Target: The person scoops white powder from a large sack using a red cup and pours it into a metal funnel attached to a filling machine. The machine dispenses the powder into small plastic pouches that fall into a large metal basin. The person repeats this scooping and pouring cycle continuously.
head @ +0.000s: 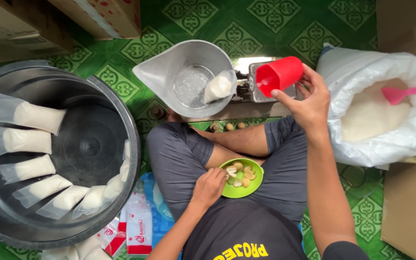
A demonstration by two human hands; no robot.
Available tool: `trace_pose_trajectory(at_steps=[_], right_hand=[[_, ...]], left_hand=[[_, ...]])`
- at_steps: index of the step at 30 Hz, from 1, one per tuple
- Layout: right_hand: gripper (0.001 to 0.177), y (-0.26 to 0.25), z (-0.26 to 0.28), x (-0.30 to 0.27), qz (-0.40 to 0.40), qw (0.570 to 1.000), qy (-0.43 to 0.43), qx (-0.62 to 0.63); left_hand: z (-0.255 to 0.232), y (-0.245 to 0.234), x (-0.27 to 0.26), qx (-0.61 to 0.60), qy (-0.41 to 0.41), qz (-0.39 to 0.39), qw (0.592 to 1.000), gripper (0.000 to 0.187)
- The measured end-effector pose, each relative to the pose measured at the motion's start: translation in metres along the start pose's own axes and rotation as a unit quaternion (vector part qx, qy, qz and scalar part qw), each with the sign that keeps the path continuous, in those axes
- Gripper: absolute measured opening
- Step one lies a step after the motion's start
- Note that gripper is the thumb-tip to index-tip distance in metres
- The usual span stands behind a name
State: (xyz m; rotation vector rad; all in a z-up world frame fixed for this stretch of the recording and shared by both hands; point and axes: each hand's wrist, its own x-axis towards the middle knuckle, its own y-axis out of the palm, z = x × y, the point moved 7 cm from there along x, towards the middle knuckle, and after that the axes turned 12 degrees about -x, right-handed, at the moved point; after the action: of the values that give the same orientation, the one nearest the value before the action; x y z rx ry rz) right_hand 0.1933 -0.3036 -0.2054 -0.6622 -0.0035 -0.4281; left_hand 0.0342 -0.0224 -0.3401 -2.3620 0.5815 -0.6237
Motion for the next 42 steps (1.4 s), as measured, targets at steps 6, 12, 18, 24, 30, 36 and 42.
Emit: trace_pose_trajectory(at_steps=[6, 12, 18, 24, 30, 36, 42], right_hand=[[0.088, -0.034, -0.048, -0.010, -0.021, 0.999, 0.037, 0.004], [0.083, -0.072, -0.085, -0.020, -0.053, 0.996, 0.070, 0.005], [0.081, -0.110, -0.097, -0.025, -0.094, 0.992, 0.087, 0.010], [0.074, -0.154, -0.105, -0.028, -0.125, 0.977, 0.173, 0.024], [0.072, -0.193, -0.147, -0.037, -0.166, 0.961, 0.219, 0.031], [0.075, -0.217, -0.194, -0.049, -0.212, 0.949, 0.234, -0.001], [0.084, -0.225, -0.209, -0.052, -0.237, 0.939, 0.198, -0.150]], left_hand=[[0.011, 0.038, -0.010, 0.065, -0.011, 0.033, 0.997, 0.010], [0.010, 0.058, -0.007, 0.152, -0.031, 0.059, 0.986, 0.006], [0.012, 0.071, -0.006, 0.185, -0.048, 0.055, 0.980, 0.012], [0.005, 0.066, 0.001, 0.161, -0.120, 0.094, 0.975, 0.020], [0.009, 0.058, 0.006, -0.012, -0.233, 0.131, 0.964, 0.019], [-0.001, 0.047, 0.014, -0.159, -0.298, 0.111, 0.935, 0.020], [0.008, 0.054, 0.008, -0.159, -0.371, 0.123, 0.907, 0.031]])
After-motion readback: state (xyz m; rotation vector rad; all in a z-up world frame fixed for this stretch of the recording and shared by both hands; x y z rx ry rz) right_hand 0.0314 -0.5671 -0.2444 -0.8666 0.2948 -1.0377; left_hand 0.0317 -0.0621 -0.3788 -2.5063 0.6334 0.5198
